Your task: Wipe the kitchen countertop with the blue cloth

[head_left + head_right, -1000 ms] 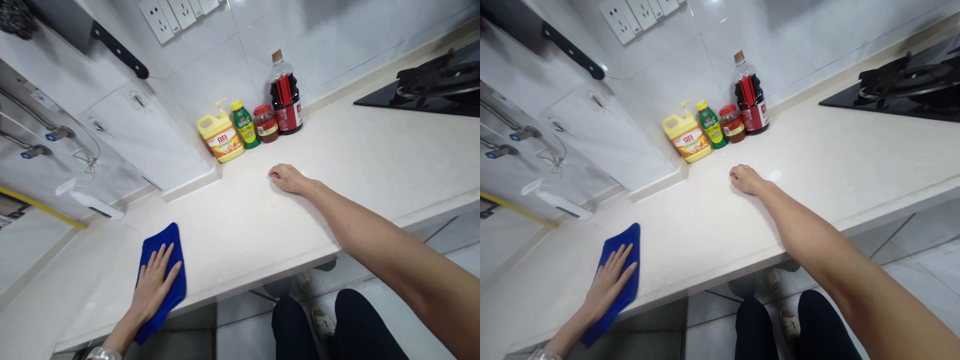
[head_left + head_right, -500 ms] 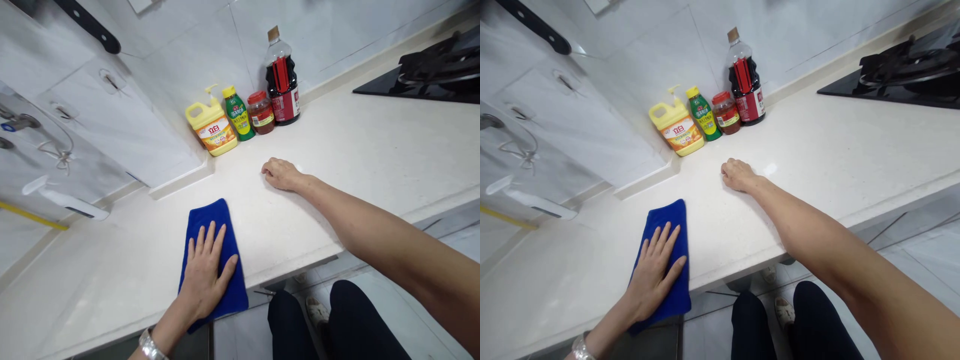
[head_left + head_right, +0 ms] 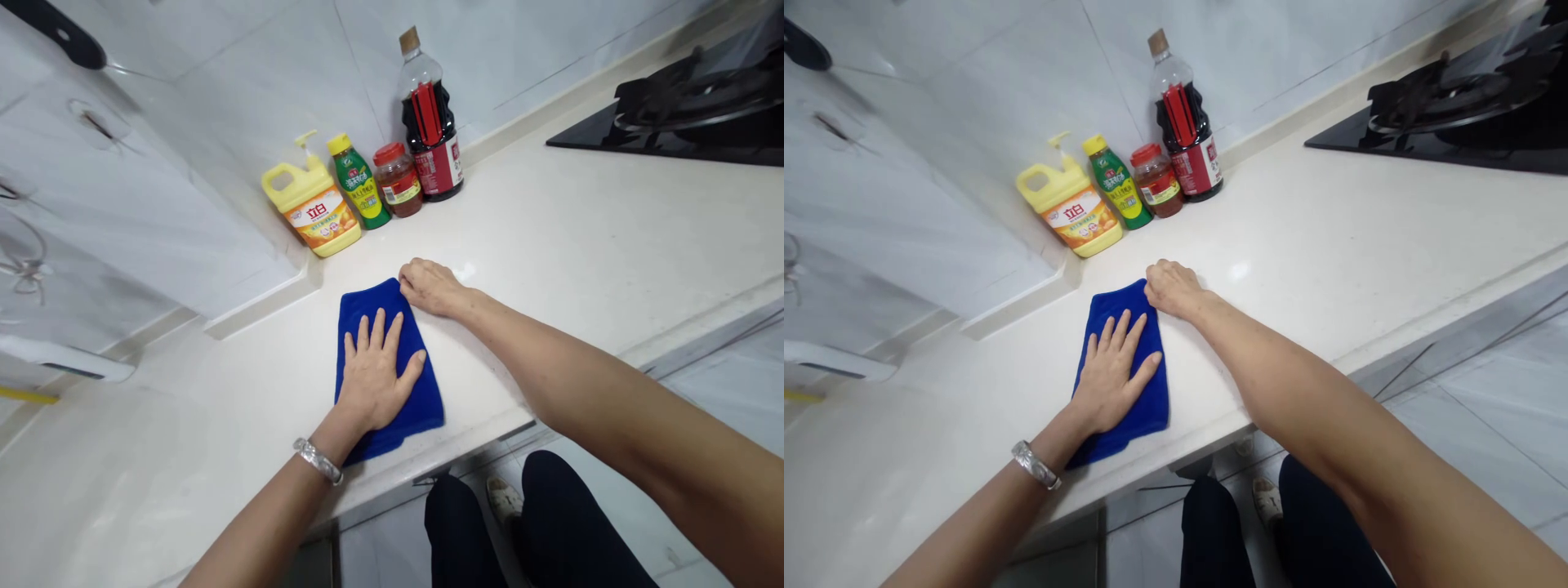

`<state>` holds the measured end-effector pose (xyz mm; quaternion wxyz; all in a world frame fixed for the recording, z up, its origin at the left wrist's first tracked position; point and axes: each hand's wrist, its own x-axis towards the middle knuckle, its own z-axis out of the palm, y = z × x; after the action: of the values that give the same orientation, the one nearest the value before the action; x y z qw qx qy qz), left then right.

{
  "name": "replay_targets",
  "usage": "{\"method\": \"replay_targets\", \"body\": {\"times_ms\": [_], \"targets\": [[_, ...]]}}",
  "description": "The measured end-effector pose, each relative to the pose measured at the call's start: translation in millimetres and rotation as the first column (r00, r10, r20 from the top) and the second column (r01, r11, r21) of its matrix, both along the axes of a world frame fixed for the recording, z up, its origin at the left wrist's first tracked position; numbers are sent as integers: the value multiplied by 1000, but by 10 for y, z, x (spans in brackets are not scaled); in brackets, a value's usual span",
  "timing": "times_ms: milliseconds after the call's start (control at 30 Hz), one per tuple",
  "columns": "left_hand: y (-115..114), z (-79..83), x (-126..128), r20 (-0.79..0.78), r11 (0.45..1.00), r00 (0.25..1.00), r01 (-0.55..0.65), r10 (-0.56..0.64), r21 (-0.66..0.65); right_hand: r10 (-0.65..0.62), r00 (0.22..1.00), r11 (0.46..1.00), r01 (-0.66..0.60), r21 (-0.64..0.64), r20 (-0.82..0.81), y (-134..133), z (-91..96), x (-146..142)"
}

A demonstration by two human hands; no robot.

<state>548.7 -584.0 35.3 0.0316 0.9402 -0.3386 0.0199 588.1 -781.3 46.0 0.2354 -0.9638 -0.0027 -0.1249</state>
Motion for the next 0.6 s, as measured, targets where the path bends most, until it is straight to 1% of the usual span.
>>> {"method": "replay_targets", "body": {"times_ms": [100, 167, 300, 433, 600], "targets": [[-162, 21, 151, -24, 1000, 1000, 0, 0, 13, -46, 999, 998, 45, 36, 29, 24, 24, -7], [-257, 45, 269, -38, 999, 999, -4, 5, 32, -89, 993, 995, 85, 48, 79, 38, 38, -14], [-386, 94, 540, -52, 998, 998, -40, 42, 51, -150, 976, 987, 141, 71, 155, 34, 50, -33], [-409, 131, 857, -65, 994, 992, -109, 110, 23, -156, 972, 986, 143, 83, 174, 10, 51, -61], [-330, 150, 1313, -47, 981, 980, -192, 191, -8, -99, 989, 995, 99, 4, 110, 27, 79, -92]]}}
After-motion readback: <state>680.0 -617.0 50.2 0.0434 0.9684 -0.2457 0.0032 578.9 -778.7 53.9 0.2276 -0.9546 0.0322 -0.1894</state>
